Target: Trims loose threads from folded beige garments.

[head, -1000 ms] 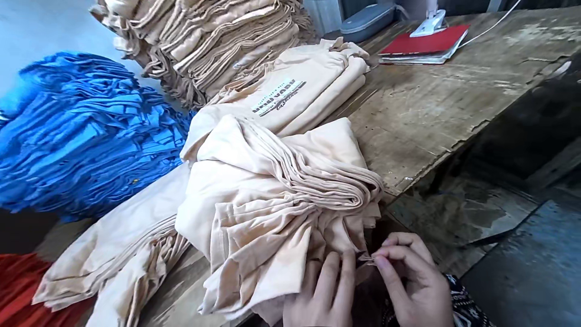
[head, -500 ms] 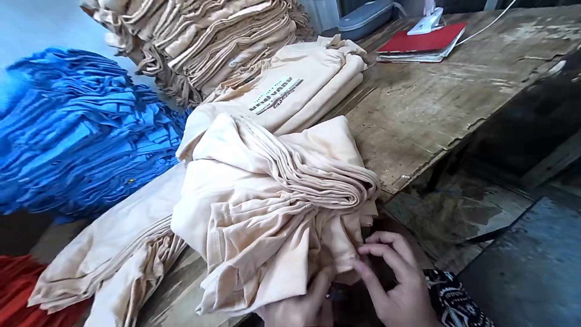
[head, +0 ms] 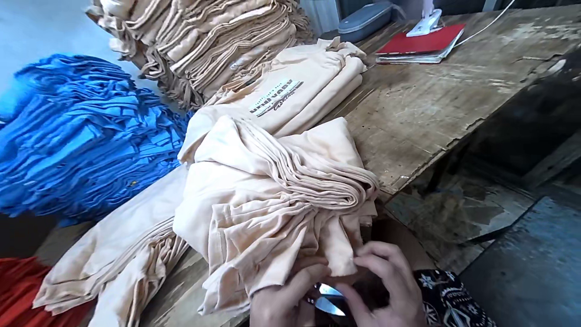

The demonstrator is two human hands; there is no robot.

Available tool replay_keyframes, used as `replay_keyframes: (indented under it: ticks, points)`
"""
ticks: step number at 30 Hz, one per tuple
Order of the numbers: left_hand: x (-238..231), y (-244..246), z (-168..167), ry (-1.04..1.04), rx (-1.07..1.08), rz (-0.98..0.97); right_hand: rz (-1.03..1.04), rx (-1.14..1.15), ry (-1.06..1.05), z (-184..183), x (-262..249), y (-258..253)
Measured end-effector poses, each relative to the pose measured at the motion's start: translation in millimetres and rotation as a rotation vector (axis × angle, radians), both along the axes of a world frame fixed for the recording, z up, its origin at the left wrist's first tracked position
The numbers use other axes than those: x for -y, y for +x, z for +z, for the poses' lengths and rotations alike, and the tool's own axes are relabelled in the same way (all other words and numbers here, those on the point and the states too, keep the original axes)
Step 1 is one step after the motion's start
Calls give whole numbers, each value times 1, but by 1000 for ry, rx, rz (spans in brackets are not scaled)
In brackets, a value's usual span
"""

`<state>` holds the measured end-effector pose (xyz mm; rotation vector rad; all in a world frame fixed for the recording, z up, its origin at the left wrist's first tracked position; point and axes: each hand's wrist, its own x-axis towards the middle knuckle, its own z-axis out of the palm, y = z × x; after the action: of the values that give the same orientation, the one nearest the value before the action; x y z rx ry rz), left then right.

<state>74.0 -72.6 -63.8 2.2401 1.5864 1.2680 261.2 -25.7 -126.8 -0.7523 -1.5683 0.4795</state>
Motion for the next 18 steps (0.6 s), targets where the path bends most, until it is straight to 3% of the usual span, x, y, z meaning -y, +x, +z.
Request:
replay_keyframes:
  ticks: [4,7,10,12,18]
  points:
    - [-10,1,15,-31,80,139,302,-464,-187,15,-31,-27]
    - [-25,-1,14,-60,192,185,405,-329,-153,18,-37,-26]
    - [-27,1,12,-82,255,167,155,-59,67,11,-28,-18]
    - [-23,2,14,-131,284,129,31,-86,194,0,-21,-4]
    - [-15,2,13,-151,319,83,38,-311,-57,-20,-16,13]
